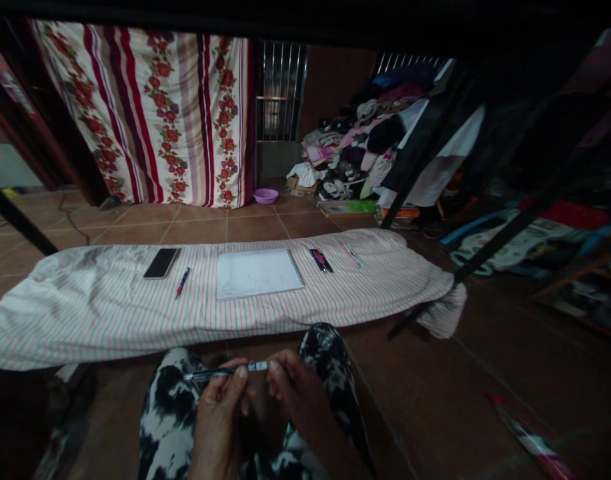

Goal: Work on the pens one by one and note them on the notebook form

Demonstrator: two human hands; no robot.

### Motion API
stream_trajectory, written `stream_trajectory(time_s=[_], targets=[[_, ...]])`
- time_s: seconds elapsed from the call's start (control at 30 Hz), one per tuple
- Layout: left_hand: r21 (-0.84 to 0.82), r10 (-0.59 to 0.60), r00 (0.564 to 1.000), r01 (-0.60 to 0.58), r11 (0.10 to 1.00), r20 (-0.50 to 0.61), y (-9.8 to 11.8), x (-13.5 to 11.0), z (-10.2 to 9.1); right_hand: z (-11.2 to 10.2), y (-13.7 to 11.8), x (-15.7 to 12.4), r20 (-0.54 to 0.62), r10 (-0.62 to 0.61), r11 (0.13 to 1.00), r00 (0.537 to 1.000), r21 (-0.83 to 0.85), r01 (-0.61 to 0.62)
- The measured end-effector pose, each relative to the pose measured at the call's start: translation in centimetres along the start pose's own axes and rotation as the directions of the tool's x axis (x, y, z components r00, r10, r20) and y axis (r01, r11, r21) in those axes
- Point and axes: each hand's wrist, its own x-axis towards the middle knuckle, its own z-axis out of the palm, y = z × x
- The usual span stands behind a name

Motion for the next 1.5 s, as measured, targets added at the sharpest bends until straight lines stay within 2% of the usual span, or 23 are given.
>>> stream_trajectory(time_s=[0.27,0.47,0.83,1.1,1.5], targets=[[0.014,0.026,1.0,-0.026,1.0,0.003,-0.37,0.09,-0.18,0.0,0.29,-0.21,-0.004,0.003,1.0,1.0,0.001,-0.003],[-0.002,-0.024,1.0,0.024,1.0,-0.015,-0.6,0.19,-0.11,-0.21,0.35,-0.2,-0.008,0.009,1.0,1.0,-0.018,-0.009],[0.023,0.009,1.0,-0.009,1.0,0.013,-0.83,0.15,-0.35,-0.31,0.25,-0.23,-0.005,0.001,0.997,1.0,-0.073,-0.002],[0.016,0.0,1.0,0.0,1.0,0.01,-0.56,0.24,-0.38,-0.01,0.62,-0.17,0.011,0.008,1.0,1.0,0.019,-0.008],[-0.001,0.003,0.999,-0.003,1.0,0.034,-0.75,0.09,-0.63,-0.25,0.3,-0.19,0.006,0.011,1.0,1.0,-0.012,-0.011]])
